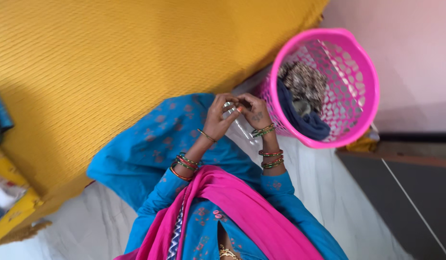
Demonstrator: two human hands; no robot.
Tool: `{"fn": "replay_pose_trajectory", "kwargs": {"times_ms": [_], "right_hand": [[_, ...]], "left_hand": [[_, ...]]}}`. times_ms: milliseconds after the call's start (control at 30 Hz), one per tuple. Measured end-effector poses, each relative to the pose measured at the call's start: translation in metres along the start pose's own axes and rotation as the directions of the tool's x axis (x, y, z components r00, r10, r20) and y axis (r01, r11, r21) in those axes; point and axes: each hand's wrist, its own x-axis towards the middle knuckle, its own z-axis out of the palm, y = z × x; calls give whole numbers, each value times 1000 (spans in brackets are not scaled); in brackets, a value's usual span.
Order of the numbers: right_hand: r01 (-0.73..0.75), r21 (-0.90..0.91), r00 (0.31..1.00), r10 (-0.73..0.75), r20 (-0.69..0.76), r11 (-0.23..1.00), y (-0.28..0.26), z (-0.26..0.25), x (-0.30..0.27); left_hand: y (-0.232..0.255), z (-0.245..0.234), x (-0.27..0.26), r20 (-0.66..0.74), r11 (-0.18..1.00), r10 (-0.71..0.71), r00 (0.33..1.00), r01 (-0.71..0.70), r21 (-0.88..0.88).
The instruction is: The person folds several garments one by one on a yellow mat. They handle a patterned cloth, a white t-shirt, a dark patterned top, and a pair of jeans, smoothing and folding each item neatly before stacking them.
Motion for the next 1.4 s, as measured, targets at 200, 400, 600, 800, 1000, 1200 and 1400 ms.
{"fn": "replay_pose_trajectory", "kwargs": {"times_ms": [200, 400, 600, 800, 1000, 1200, 1400], "right_hand": [[12, -456, 941, -165, -296, 890, 61, -56, -31], [-398, -541, 917, 346, -200, 741, 145, -53, -77], [-354, -606, 930, 335, -150, 713, 168, 0, -122], [-258, -370, 951, 303, 68, 892, 145, 61, -153], [-365, -183, 867, 405, 290, 913, 176, 21, -120], [-545, -604, 810, 550, -202, 582, 232, -36, -107], [-747, -634, 362, 923, -132, 202, 280, -7, -120]], "left_hand": [[-29, 43, -5, 184, 987, -146, 972, 131, 93], [-65, 75, -12, 300, 964, -85, 950, 1, 268], [-136, 114, -29, 111, 922, -313, 943, 274, 272], [-208, 105, -56, -18, 828, -451, 892, 426, 365], [-204, 83, -59, 4, 670, -604, 797, 505, 544], [-191, 86, -49, -7, 574, -651, 759, 499, 649], [-199, 87, -54, 24, 554, -679, 734, 490, 673]]}}
